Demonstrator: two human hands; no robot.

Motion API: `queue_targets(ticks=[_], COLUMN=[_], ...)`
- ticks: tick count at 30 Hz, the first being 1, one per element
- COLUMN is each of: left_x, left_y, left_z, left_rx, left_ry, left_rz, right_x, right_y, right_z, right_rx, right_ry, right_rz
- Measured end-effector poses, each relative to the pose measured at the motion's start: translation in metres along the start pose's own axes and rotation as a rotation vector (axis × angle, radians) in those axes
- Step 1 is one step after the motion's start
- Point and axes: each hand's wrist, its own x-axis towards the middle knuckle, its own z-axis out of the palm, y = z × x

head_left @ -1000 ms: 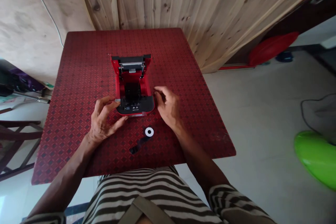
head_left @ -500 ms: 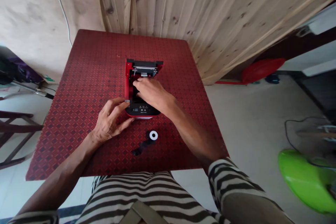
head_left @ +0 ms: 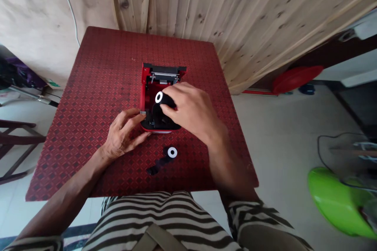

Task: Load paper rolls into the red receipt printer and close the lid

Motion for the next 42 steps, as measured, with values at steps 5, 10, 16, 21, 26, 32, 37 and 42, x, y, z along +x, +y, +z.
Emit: queue_targets(ticks=[5,10,16,21,26,32,37,42], left_x=[0.003,0.006,0.007,0.006,0.006,0.007,0.006,0.004], left_y=[0.001,0.001,0.001,0.000,0.002,0.002,0.000,0.000], left_z=[0.000,0.000,-0.002,-0.001,-0.002,-0.001,-0.001,0.000], left_rx=[-0.013,-0.018,0.037,0.016,-0.002,-0.020,-0.016,-0.050], left_ry=[0.017,0.041,0.004,0.002,-0.002,0.008,0.015,0.021], left_rz=[-0.003,0.003,0.004,-0.014,-0.025,-0.015,-0.005,-0.006], right_x=[-0.055,-0.092,-0.102,-0.124,-0.160,-0.159,-0.147,-0.102], right_y=[0.051,0.107,0.118,0.088,0.034,0.006,-0.002,0.003], right_z=[-0.011,0.045,0.075,0.038,0.020,0.070,0.040,-0.026], right_rx=[0.472,0.658,0.634,0.357,0.464,0.656,0.742,0.568], right_ry=[0.285,0.316,0.343,0.370,0.070,-0.049,-0.120,-0.104], right_rz=[0.291,0.486,0.500,0.548,0.475,0.319,0.295,0.129])
